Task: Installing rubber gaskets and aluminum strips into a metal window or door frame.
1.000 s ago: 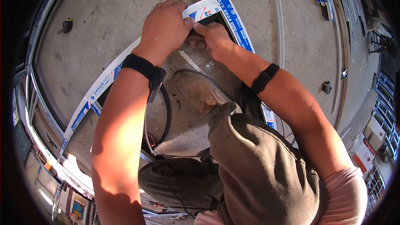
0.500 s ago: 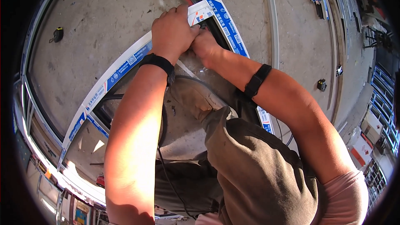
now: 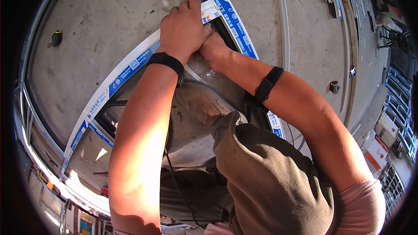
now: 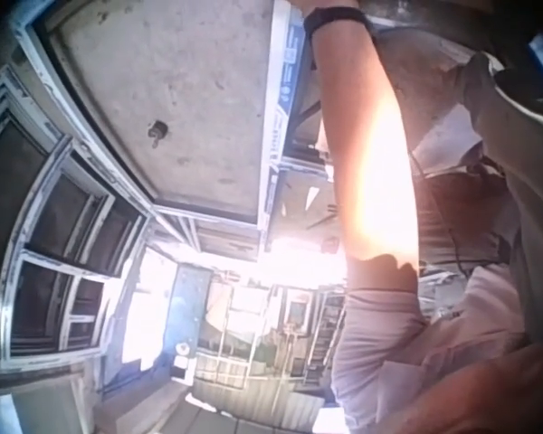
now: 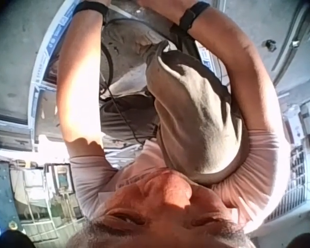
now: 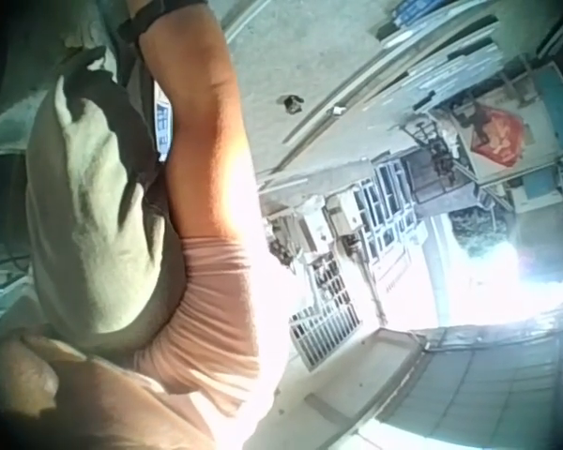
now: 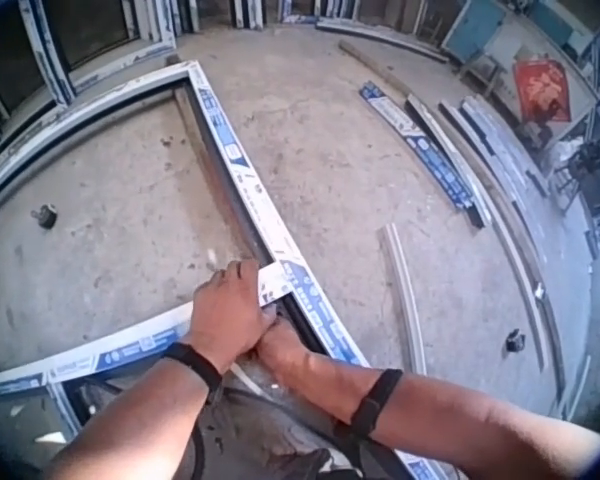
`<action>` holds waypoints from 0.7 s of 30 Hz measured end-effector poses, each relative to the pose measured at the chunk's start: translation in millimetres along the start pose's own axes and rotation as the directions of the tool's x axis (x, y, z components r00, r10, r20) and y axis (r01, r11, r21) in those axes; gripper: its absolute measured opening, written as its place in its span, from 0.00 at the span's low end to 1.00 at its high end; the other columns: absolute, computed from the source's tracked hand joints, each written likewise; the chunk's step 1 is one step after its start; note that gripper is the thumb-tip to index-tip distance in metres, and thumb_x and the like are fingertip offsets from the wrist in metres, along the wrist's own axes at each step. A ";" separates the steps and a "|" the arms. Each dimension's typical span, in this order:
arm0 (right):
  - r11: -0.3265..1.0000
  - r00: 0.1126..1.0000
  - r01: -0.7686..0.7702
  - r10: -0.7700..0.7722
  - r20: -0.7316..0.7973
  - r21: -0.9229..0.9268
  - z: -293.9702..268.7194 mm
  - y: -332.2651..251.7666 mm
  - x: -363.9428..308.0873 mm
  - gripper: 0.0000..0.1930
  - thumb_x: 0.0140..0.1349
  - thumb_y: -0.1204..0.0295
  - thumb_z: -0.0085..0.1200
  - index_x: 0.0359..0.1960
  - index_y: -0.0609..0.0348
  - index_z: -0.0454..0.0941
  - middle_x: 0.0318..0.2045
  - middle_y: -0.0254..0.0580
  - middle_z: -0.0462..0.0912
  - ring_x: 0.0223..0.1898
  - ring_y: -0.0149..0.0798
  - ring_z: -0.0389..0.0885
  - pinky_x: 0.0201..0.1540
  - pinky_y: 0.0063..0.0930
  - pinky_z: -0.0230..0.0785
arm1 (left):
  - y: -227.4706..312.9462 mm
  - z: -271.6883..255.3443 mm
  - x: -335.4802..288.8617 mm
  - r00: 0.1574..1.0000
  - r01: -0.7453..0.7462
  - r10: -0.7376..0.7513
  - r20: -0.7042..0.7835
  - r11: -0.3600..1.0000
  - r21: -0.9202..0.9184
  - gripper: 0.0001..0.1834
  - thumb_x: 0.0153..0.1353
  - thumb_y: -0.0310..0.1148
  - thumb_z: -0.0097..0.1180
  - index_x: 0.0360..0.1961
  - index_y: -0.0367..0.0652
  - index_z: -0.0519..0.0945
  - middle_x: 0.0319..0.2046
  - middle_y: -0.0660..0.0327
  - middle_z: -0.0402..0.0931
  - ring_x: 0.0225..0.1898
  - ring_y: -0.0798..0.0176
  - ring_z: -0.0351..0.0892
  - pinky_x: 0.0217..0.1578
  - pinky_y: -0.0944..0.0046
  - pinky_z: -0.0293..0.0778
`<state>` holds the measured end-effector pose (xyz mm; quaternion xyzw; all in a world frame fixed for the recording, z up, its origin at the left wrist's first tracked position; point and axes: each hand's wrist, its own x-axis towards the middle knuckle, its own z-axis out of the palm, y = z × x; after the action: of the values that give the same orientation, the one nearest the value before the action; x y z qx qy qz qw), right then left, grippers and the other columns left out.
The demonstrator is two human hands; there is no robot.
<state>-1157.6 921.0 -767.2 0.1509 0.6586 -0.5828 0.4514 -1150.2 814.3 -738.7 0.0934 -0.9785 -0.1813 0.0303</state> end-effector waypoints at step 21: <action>0.944 0.999 0.027 -0.032 0.010 0.328 -1.9 5.9 2.1 0.08 0.67 0.75 0.54 0.41 0.70 0.75 0.34 0.47 0.82 0.31 0.40 0.85 0.31 0.28 0.78 | -17.6 -19.2 -127.5 0.715 0.699 -0.423 0.557 0.446 -0.559 0.21 0.56 0.40 0.67 0.46 0.41 0.76 0.33 0.60 0.81 0.32 0.60 0.80 0.35 0.63 0.73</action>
<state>-1155.3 923.7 -772.7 0.2094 0.5513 -0.6921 0.4162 -1020.4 816.2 -730.4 0.3644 -0.7153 -0.5730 -0.1649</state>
